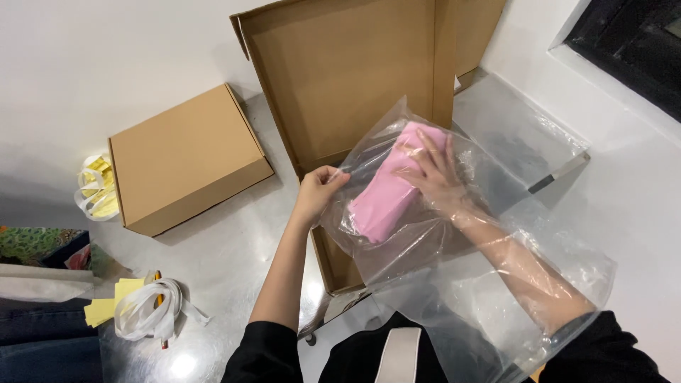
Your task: Unpacking garments from boxes and hanging them on a clothing rack
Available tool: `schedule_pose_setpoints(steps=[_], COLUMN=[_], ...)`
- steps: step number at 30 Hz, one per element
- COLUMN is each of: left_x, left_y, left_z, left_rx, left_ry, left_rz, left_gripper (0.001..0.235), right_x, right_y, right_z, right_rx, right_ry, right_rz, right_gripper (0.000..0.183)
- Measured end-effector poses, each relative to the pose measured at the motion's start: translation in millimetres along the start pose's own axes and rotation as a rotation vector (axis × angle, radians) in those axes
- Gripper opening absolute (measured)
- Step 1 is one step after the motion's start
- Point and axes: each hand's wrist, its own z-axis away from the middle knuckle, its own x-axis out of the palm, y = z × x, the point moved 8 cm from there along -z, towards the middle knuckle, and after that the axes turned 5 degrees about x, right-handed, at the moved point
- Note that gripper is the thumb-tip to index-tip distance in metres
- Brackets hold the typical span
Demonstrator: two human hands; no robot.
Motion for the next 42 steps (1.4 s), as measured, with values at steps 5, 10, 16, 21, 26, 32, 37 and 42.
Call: schedule_pose_setpoints(steps=[5,10,16,21,26,32,37,42], left_x=[-27.3,-67.7,-139.1,-131.6,-147.4,-161.5,-135.7,-94.5], left_y=[17.8,18.3,-21.4,-43.3,-70.5,-15.4,12.6,65.6], left_z=[5.9,8.0,21.1,27.6,17.0,48.0,59.3,79.6], left_rx=[0.054,0.09,0.107,0.053,0.035,0.008,0.054,0.324], left_ry=[0.096,0.285,0.565,0.573,0.667,0.751,0.694,0.729], left_rz=[-0.048,-0.12,-0.029,-0.066,-0.096,-0.115,-0.191,-0.684], left_gripper=[0.019,0.02,0.017,0.015,0.014,0.027,0.014,0.055], right_x=[-9.9,-62.3,-56.9,-58.3,-79.1,-112.4,-128.2,-145.6], right_y=[18.9,12.4,73.5,94.9,88.4,111.3,113.5,89.6], right_z=[2.7,1.8,91.0,127.3,125.8,161.6,195.6,197.3], right_rx=[0.04,0.022,0.116,0.369,0.284,0.386,0.622,0.912], right_ry=[-0.042,-0.048,-0.164,-0.424,-0.264,-0.32,-0.302,-0.239], right_rz=[-0.132,-0.135,-0.286,-0.134,-0.166,-0.171,-0.038,-0.09], right_gripper=[0.021,0.021,0.05,0.024,0.023,0.048,0.048,0.058])
